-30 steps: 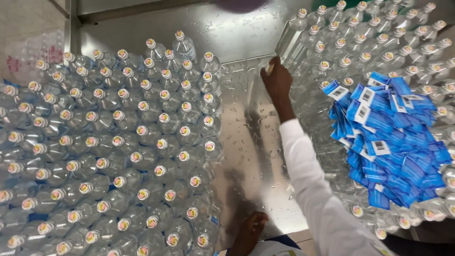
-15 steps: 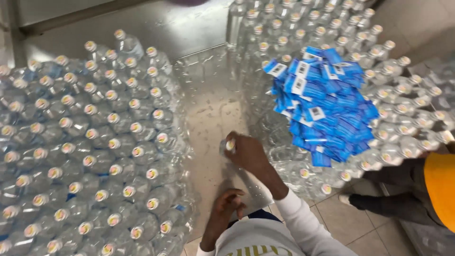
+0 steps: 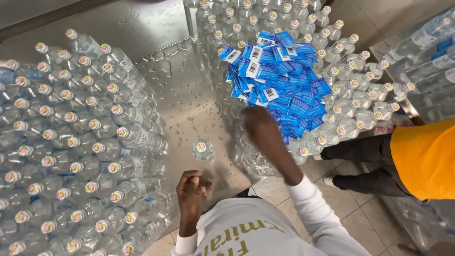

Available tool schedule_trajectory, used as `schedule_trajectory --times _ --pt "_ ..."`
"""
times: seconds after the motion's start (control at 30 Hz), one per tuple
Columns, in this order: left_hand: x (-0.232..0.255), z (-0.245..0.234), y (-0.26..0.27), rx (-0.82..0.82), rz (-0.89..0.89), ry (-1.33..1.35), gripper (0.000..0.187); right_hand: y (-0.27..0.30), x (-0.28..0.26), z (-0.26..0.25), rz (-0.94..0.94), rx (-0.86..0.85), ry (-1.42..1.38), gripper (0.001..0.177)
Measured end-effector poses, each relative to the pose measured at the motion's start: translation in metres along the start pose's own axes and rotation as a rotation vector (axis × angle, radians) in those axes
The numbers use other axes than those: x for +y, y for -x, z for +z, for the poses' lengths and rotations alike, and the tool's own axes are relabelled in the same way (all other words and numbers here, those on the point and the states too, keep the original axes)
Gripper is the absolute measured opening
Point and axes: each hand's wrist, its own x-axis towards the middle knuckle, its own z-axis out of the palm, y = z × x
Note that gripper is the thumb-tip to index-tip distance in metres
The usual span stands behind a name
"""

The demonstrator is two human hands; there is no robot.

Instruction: Manually applying adhesive labels to plastic water bottles and stacking them on a table.

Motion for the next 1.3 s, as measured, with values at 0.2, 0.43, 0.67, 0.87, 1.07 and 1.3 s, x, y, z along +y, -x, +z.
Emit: schedule_trajectory --times 0.2,0.43,0.67,0.87,1.07,1.3 --pt "-0.004 0.006 0.006 0.028 -0.007 -0.034 0.016 0.009 0.109 0.003 -0.029 -0.003 0.261 0.060" --pt "0.004 0.027 0.001 0.001 0.029 -0.036 0.014 0.004 0.086 0.006 -0.029 0.226 0.283 0.012" --pt "0.017 0.056 -0.008 -0.009 -0.060 -0.198 0.020 0.029 0.066 -0.048 0.551 0.314 -0.858 0.013" --pt "0.019 0.102 -0.033 -0.148 -0.054 -0.239 0.071 0.055 0.038 -0.022 0.630 0.230 -1.556 0.034" --pt "0.017 0.092 -0.045 0.057 0.043 -0.218 0.042 0.073 -0.015 0.021 0.598 0.036 -1.467 0.047" --pt "0.015 0.082 -0.024 0.102 -0.066 -0.270 0.025 0.071 -0.045 0.059 0.471 0.147 -0.837 0.021"
